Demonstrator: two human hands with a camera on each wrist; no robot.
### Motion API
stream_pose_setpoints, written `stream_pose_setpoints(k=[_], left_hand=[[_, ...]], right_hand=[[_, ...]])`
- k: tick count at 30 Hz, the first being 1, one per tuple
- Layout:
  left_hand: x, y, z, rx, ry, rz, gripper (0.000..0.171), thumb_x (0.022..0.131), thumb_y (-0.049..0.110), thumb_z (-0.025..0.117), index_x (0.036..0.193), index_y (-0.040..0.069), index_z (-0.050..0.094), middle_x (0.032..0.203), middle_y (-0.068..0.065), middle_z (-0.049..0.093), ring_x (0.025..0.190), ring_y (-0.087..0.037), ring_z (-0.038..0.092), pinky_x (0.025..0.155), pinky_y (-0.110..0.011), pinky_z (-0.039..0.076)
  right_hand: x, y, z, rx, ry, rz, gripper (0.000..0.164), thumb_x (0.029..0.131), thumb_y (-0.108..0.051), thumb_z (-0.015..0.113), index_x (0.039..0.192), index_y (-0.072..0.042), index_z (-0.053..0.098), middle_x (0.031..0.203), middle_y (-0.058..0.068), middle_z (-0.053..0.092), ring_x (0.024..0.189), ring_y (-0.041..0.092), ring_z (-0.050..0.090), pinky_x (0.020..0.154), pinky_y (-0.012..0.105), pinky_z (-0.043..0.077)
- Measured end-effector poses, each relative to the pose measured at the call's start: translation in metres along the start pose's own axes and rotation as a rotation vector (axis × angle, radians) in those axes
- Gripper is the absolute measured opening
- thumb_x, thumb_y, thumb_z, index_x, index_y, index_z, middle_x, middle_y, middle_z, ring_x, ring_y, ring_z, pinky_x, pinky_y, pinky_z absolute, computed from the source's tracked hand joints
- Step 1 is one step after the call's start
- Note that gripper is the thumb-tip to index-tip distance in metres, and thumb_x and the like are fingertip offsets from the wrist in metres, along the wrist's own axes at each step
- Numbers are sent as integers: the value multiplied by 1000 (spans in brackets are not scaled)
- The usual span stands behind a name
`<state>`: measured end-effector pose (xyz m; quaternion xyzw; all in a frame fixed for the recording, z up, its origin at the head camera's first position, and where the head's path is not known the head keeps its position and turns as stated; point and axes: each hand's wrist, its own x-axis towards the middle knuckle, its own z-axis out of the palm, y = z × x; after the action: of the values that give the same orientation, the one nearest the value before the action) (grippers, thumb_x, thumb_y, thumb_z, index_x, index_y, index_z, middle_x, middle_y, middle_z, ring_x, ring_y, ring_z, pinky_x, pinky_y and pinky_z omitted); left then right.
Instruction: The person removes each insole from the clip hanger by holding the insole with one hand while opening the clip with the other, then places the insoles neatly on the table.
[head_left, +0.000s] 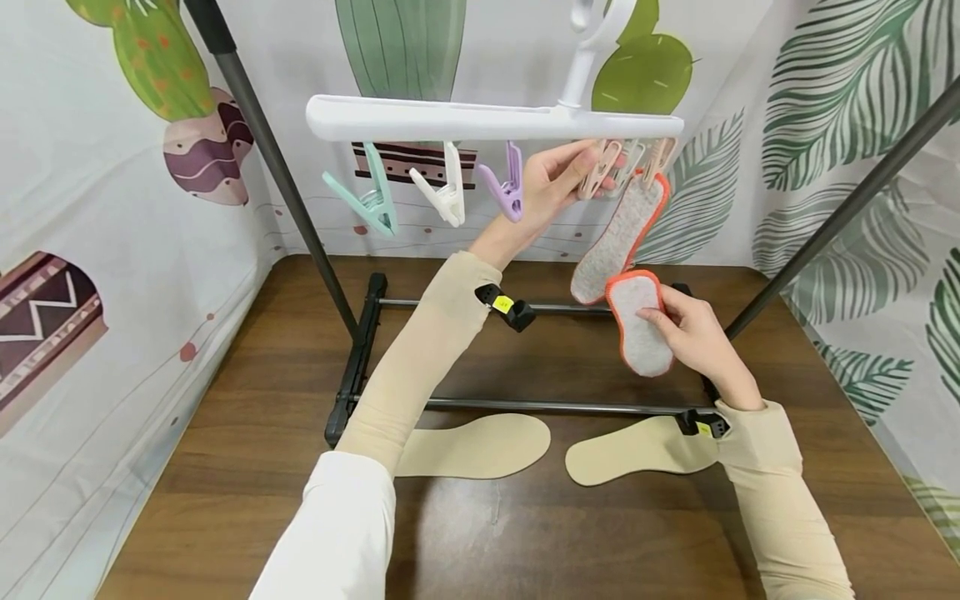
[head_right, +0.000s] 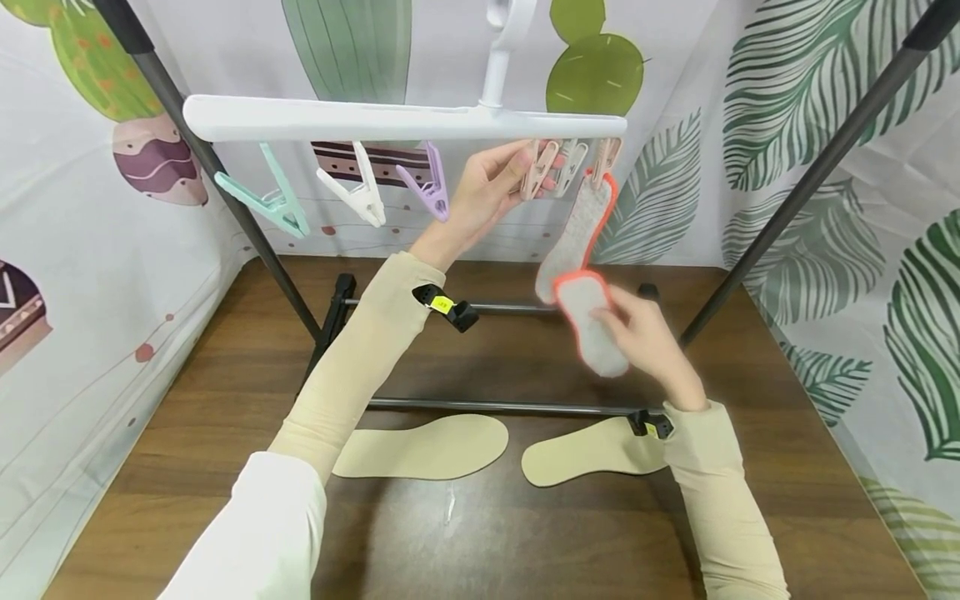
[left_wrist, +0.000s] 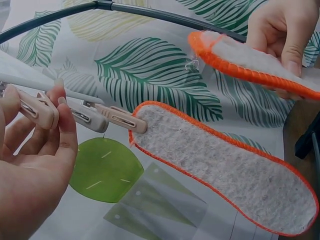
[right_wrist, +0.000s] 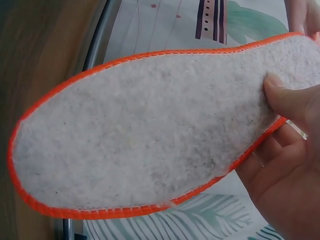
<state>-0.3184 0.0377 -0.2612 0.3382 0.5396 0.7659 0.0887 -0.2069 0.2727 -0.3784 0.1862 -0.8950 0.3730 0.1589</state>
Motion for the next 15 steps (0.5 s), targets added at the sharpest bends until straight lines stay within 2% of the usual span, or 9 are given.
stream_pose_setpoints(k=[3, 6, 8, 10, 15], left_hand=[[-1, 0, 0, -2, 3, 0, 37, 103, 3, 38, 136, -12, 45, 129, -34, 54, 82, -16, 67, 91, -40, 55], [-1, 1, 0, 2, 5, -4, 37, 103, 2, 38, 136, -12, 46, 129, -33, 55, 87, -25, 67, 91, -40, 55], [-1, 2, 0, 10, 6, -6, 36, 103, 2, 38, 136, -12, 46, 129, -32, 55, 90, -31, 67, 89, -37, 56], [0, 2, 1, 9, 6, -10, 36, 103, 2, 38, 136, -12, 46, 129, -32, 56, 90, -30, 66, 90, -36, 56], [0, 3, 2, -5, 8, -11, 36, 103, 1, 38, 136, -12, 46, 130, -32, 55, 82, -16, 66, 93, -42, 54]], right_hand=[[0, 1, -3, 2, -27, 4, 17, 95, -4, 59, 111, -1, 62, 84, 3, 63, 62, 8, 55, 53, 16, 43], [-1, 2, -6, -3, -67, 14, 14, 97, -6, 56, 109, -1, 60, 82, 11, 59, 61, 9, 49, 52, 18, 40], [0, 2, -8, -9, -90, 20, 14, 98, -7, 55, 110, -1, 60, 81, 11, 58, 61, 7, 47, 52, 19, 40], [-1, 3, -9, -9, -101, 29, 13, 98, -7, 55, 109, -2, 60, 81, 8, 57, 61, 5, 46, 51, 20, 40], [-1, 4, -12, 35, -89, 46, 18, 96, -3, 57, 114, 0, 60, 87, -8, 60, 68, 1, 56, 55, 18, 48]])
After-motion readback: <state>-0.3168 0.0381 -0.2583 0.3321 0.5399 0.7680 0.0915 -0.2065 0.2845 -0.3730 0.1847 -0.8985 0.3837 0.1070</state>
